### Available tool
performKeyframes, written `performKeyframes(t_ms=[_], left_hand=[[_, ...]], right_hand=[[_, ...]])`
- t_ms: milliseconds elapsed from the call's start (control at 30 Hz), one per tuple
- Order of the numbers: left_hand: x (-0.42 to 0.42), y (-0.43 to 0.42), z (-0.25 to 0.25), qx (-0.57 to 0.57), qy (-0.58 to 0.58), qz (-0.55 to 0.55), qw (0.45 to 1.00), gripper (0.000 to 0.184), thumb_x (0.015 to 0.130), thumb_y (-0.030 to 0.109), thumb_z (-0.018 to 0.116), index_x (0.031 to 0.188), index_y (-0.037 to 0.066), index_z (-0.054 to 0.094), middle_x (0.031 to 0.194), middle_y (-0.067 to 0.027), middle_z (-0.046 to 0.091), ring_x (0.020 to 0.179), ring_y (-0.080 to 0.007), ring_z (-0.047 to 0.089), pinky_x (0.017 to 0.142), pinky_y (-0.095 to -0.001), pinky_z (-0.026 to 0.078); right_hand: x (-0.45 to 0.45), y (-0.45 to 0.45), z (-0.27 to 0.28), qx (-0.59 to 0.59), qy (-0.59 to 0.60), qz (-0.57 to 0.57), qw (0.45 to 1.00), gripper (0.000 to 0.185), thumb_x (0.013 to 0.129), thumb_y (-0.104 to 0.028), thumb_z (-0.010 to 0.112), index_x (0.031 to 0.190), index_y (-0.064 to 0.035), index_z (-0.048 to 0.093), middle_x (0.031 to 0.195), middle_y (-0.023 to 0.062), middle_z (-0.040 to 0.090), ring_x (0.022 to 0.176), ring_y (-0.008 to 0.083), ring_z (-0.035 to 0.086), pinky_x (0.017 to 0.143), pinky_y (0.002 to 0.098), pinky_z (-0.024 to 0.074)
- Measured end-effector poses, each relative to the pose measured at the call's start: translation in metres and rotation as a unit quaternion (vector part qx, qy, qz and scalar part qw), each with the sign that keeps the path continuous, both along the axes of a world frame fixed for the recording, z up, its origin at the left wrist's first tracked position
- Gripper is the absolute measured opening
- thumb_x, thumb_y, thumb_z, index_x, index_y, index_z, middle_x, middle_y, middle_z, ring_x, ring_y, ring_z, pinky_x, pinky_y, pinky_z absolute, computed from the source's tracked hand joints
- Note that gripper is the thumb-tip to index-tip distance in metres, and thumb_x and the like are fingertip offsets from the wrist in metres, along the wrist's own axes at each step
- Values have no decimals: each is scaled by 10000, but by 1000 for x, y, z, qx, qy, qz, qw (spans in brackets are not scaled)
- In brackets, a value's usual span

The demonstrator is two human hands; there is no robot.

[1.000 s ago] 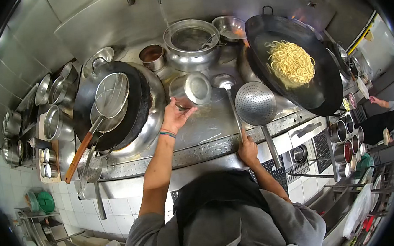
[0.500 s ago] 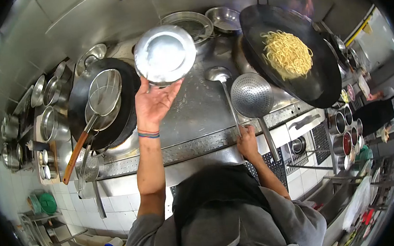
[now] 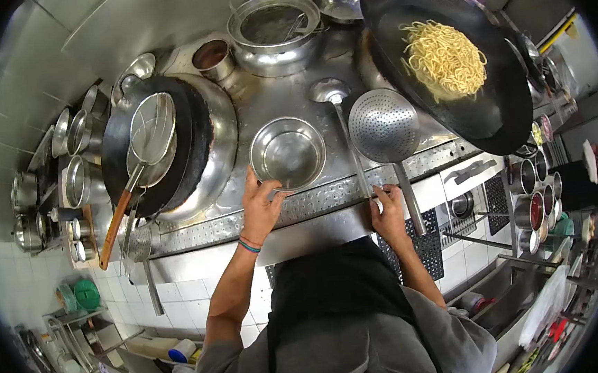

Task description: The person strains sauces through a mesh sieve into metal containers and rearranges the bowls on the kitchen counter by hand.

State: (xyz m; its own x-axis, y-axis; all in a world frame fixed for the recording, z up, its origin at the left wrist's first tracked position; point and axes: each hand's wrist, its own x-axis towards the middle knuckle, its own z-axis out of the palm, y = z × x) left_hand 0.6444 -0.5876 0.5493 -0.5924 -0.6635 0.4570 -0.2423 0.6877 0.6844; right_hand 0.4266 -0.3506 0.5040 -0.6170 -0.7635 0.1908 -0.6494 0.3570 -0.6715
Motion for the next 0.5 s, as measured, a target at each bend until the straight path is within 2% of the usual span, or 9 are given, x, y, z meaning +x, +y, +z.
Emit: performKeyframes(t_ms=[33,67,167,267,367,500], left_hand=[[-1,3,-6,-7,-4,5,1000,244,701,4,804,883,36,646,1438,-272,407,1225,-407,535,943,-411,488],[-3,10,-9,62,7,13,998,254,688,-9,802,889,39,655,1467,-285,378,1249,-433,514,957,-418,485],[-6,17,-25,32,3,34,999,241,693,-22,781,894,43,666,1488,-296,348,1268,-444,498,972,-426,482],[-11,22,-32,-2,-34,63,997,214,705,-31,755,888,42,672,1481,-302,358,1289,-437,483,996,-428,466],[-20,23,-33,-29,-52,77,995,206,709,-24,745,891,45,676,1488,-306,347,1307,-440,464,1021,-432,444],[-28,9,-35,28,-39,81,996,216,716,-63,740,900,31,675,1378,-265,479,1217,-389,542,984,-402,458]], right_hand=[[-2,1,1,1,-20,0,1000,383,810,8,687,1186,8,615,1166,230,503,992,372,548,839,412,481],[-5,3,-2,-6,-4,8,1000,372,815,3,690,1180,-2,622,1157,219,508,956,357,548,810,412,479],[-15,11,-5,-21,-43,31,998,373,811,18,680,1178,-9,626,1161,222,510,986,372,553,833,412,482],[-28,20,1,-14,3,40,999,379,807,31,668,1181,-12,626,1171,220,512,1029,388,556,866,412,485],[-43,32,7,-17,7,29,999,366,809,10,653,1174,26,626,1143,244,524,1023,409,563,889,433,491],[-56,50,9,-26,-7,-13,1000,352,817,26,639,1169,25,625,1132,238,531,1025,400,568,882,427,495]])
